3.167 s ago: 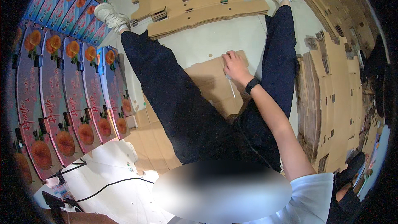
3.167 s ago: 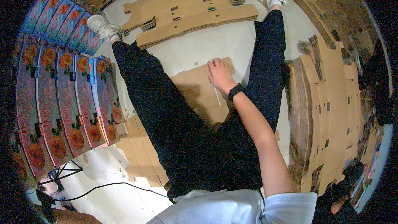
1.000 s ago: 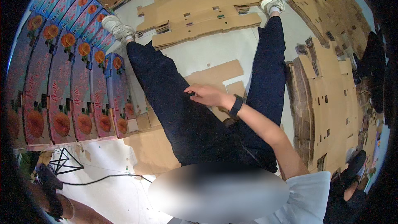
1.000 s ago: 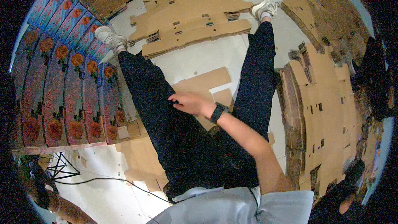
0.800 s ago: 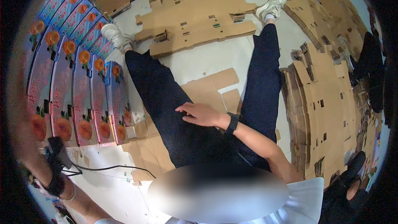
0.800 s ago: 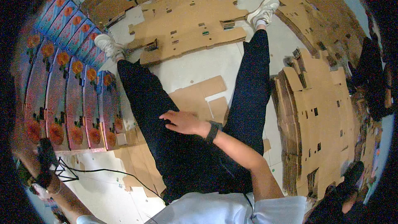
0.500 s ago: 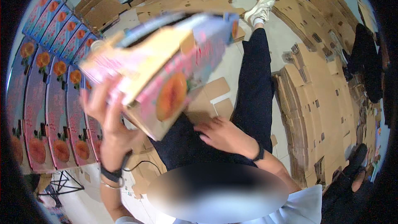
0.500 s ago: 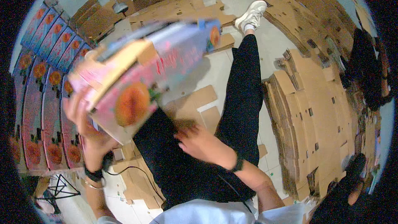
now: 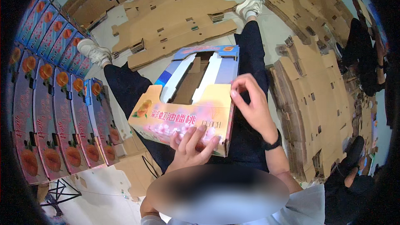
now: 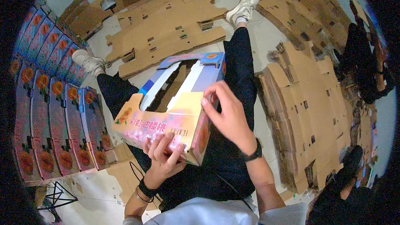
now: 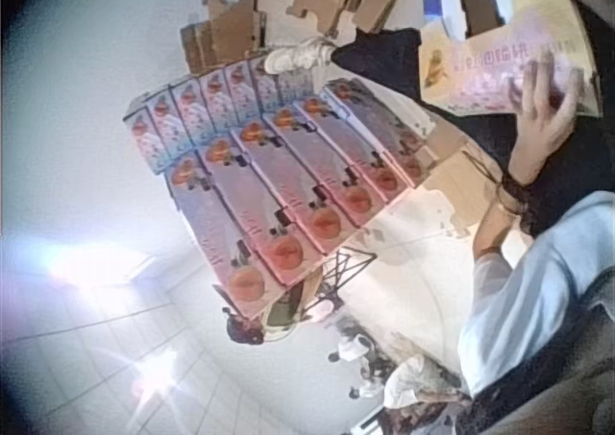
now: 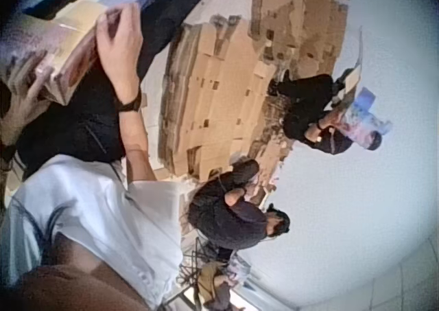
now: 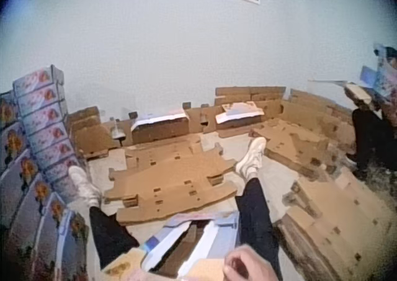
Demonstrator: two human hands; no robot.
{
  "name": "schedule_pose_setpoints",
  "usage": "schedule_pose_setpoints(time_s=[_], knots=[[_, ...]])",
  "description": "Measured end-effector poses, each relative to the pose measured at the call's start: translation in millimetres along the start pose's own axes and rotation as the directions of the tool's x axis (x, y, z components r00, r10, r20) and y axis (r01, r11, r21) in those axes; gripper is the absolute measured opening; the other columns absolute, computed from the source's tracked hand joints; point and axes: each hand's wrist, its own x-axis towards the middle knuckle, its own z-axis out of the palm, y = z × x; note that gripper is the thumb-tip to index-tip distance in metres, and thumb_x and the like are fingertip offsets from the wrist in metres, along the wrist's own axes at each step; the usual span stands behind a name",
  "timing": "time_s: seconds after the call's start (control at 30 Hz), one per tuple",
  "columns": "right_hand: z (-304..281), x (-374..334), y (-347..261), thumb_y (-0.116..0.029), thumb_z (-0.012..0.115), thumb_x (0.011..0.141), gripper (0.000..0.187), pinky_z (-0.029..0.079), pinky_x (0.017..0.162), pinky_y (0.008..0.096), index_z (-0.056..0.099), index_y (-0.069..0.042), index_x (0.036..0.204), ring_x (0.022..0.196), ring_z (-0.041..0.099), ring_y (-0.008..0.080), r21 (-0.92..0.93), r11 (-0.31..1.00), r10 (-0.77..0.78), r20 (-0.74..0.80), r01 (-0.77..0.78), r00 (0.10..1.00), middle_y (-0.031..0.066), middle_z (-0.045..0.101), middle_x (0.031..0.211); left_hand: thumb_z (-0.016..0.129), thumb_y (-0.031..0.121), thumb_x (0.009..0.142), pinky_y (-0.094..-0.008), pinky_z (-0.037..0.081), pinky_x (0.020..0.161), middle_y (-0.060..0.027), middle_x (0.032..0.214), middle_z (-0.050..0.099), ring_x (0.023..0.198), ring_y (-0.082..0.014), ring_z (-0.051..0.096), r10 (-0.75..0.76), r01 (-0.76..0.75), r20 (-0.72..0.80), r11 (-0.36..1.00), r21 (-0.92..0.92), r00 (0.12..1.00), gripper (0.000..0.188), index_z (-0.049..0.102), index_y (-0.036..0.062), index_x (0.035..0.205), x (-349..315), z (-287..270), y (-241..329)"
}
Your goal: Assembling and folding cardboard fruit boxes for peaches while sitting on the floor.
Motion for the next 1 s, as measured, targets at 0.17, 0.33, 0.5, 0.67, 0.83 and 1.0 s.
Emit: schedule_pose_setpoints(time_s=[0.17,0.33,0.5,0.67,0.83,1.0], knots=[[-9,17,42,-0.02,0.063,0.089,0.052,0.048,0.088,0.0358,0.041,-0.009,0.135,0.105,0.059,0.0272,-0.18,0.982,0.074,0.04,-0.065,0.996,0.0141,0.05,0.129,0.075,0.025,0.074,-0.0549,0.017,0.112,-0.0091,0.13,0.049,0.124,-0.0287,0.042,-0.166,0.161,-0.032,0.98,-0.12,0.986,0.05,0.053,0.0325,0.119,-42,-11,9],[9,45,93,-0.032,0.064,0.09,0.075,0.039,0.102,0.0394,0.024,-0.004,0.147,0.126,0.046,0.0298,0.094,0.953,0.276,0.13,-0.289,0.952,0.0188,0.04,0.143,0.074,0.029,0.077,-0.0551,0.016,0.111,-0.01,0.132,0.048,0.125,-0.0294,0.041,-0.245,0.236,-0.095,0.967,-0.101,0.965,0.048,0.052,0.0353,0.119,-63,-17,28],[42,51,136,-0.034,0.067,0.089,0.082,0.029,0.111,0.038,0.021,0.001,0.146,0.135,0.035,0.0297,0.209,0.96,0.161,0.142,-0.189,0.977,0.0234,0.039,0.142,0.055,0.024,0.088,-0.0443,0.031,0.104,-0.0084,0.133,0.051,0.12,-0.0213,0.05,0.254,-0.175,0.469,0.963,-0.205,0.846,0.046,0.051,0.0301,0.133,-13,-48,22],[79,32,169,-0.024,0.073,0.078,0.068,0.042,0.097,0.0378,0.041,-0.005,0.136,0.114,0.052,0.0321,-0.125,0.978,0.185,0.142,-0.167,0.972,0.0193,0.052,0.125,0.077,0.009,0.065,-0.0355,0.046,0.071,-0.0065,0.1,0.065,0.092,-0.0212,0.06,0.083,-0.084,-0.016,0.971,-0.225,0.996,0.033,0.07,0.0094,0.097,77,-99,-35],[102,35,183,-0.015,0.071,0.078,0.054,0.047,0.073,0.0293,0.05,-0.005,0.126,0.082,0.054,0.0164,0.114,0.979,0.177,-0.071,-0.168,0.982,0.0092,0.056,0.108,0.062,0.015,0.088,-0.0314,0.046,0.08,-0.0102,0.092,0.065,0.084,-0.0213,0.061,-0.238,0.179,-0.069,0.865,-0.469,0.969,0.017,0.063,0.0,0.096,185,-56,-124],[104,33,180,-0.012,0.069,0.08,0.042,0.044,0.061,0.0247,0.053,-0.005,0.118,0.065,0.05,0.009,0.132,0.951,0.299,-0.139,-0.281,0.944,0.0024,0.056,0.091,0.058,0.018,0.083,-0.0429,0.043,0.098,-0.0191,0.121,0.058,0.115,-0.0344,0.054,-0.298,0.393,0.297,0.852,-0.346,0.907,0.035,0.059,0.0049,0.115,198,118,-184]])
